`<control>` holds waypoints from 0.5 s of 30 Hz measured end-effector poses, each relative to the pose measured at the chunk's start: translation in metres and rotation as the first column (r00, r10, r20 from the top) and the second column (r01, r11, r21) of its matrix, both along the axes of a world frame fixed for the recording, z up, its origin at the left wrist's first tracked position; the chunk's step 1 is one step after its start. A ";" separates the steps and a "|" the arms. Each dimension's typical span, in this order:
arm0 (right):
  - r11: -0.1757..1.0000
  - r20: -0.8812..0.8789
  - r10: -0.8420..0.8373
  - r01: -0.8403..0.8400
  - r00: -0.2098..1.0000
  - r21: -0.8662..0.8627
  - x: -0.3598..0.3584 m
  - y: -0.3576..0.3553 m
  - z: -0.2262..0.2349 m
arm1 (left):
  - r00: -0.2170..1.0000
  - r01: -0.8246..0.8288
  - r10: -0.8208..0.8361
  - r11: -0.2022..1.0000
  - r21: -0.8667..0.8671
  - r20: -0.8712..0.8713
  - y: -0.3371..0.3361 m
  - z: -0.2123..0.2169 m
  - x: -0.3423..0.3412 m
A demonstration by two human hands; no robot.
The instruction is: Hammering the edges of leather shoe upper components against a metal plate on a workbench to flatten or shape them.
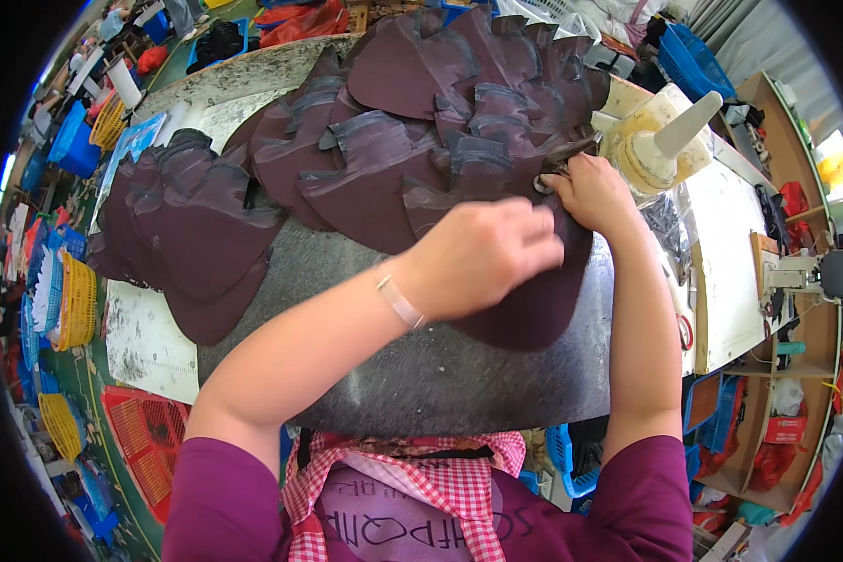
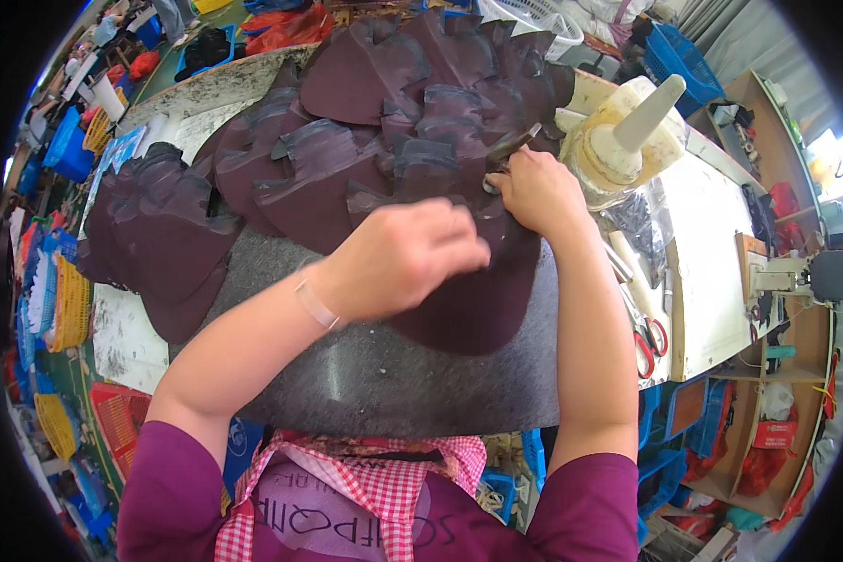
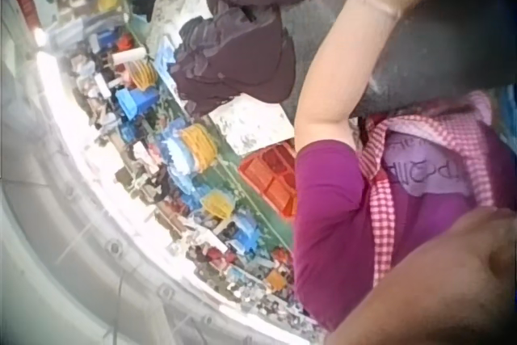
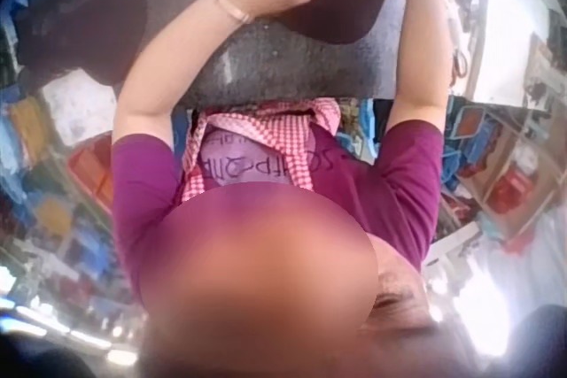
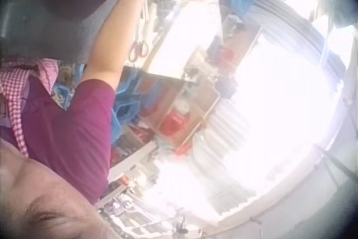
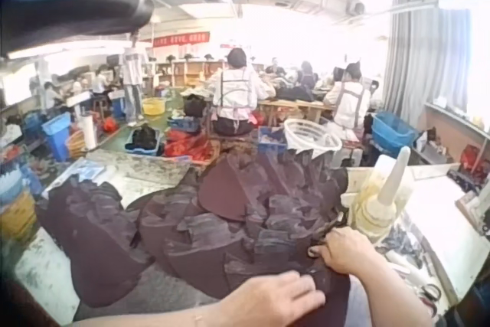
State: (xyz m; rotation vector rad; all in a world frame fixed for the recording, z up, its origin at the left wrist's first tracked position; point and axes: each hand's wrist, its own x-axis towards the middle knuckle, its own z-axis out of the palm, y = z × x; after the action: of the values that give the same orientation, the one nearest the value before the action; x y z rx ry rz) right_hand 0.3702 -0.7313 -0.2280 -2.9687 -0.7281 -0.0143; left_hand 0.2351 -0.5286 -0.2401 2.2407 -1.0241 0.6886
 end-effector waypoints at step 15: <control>0.810 -0.218 0.410 -0.244 0.886 0.533 -0.176 0.049 0.002 | 0.754 -0.343 0.325 0.936 0.080 -0.571 0.105 -0.038 -0.109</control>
State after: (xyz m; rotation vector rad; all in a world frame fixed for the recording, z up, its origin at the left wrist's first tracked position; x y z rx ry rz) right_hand 0.1939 -0.6820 -0.2259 -2.2489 -1.0067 0.2653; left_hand 0.1262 -0.4236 -0.2784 2.4007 -0.3081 0.1168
